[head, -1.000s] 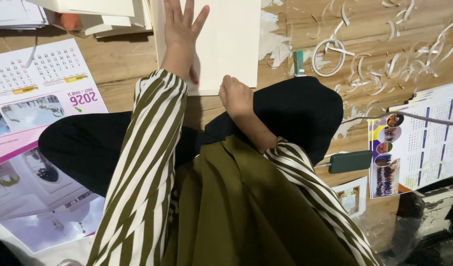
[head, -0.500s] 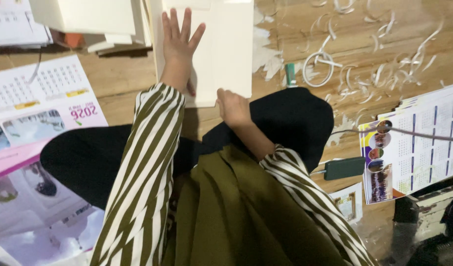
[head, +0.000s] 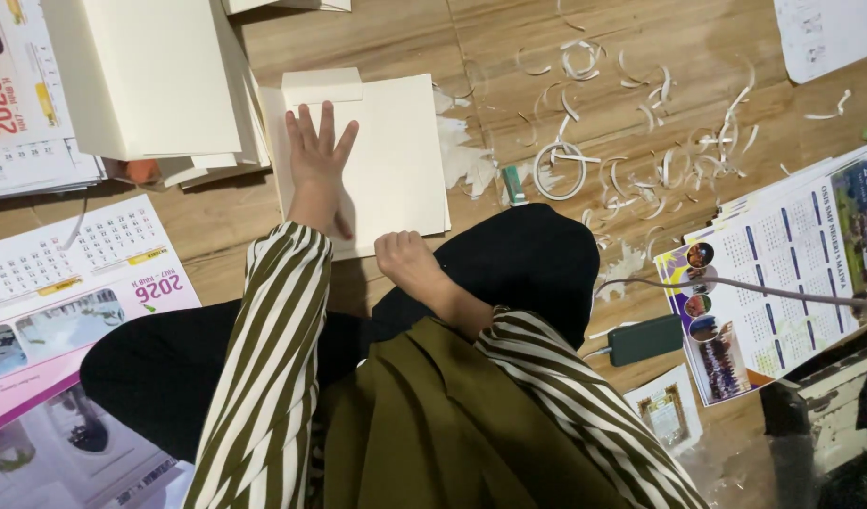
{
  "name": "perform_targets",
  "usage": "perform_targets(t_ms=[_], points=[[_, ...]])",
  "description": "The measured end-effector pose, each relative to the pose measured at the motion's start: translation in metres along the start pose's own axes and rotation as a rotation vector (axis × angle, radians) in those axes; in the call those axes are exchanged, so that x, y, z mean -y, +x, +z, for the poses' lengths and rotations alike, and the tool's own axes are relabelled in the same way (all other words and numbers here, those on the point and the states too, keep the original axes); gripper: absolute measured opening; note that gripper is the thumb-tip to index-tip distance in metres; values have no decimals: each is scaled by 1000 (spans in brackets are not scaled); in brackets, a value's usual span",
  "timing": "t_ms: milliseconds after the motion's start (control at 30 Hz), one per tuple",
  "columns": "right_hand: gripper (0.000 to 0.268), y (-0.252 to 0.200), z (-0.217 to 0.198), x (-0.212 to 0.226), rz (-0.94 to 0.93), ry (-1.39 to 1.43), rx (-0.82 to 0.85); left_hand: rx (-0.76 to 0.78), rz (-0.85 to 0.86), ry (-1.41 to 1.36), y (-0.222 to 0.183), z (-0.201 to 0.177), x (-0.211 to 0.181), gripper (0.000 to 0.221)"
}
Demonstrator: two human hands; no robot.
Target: The person is manually folding and assembling white cardstock into folders or boxes on the floor.
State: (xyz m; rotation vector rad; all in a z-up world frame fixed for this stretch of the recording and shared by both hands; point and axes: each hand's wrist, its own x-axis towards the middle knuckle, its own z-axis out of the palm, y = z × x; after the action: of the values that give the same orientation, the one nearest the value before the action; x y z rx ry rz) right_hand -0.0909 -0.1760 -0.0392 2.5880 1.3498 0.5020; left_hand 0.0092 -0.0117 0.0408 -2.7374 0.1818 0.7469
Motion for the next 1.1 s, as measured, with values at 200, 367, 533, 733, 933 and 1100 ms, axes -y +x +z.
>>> perform_targets(t_ms=[200, 367, 533, 733, 933, 1100], points=[[12, 6, 15, 10, -202, -149, -54, -1, -3, 17, 58, 62, -7, 149], [12, 10, 1, 9, -96, -133, 40, 107, 6, 92, -39, -50, 6, 140], [9, 3, -6, -3, -84, 2, 108, 55, 27, 45, -6, -9, 3, 160], [8, 5, -50, -26, -110, 114, 85, 108, 28, 102, -28, -33, 6, 150], [14, 5, -87, -41, 15, 342, 244, 94, 26, 66, -15, -19, 5, 154], [24, -7, -67, -37, 42, 415, 280, 85, 24, 46, -15, -18, 4, 157]])
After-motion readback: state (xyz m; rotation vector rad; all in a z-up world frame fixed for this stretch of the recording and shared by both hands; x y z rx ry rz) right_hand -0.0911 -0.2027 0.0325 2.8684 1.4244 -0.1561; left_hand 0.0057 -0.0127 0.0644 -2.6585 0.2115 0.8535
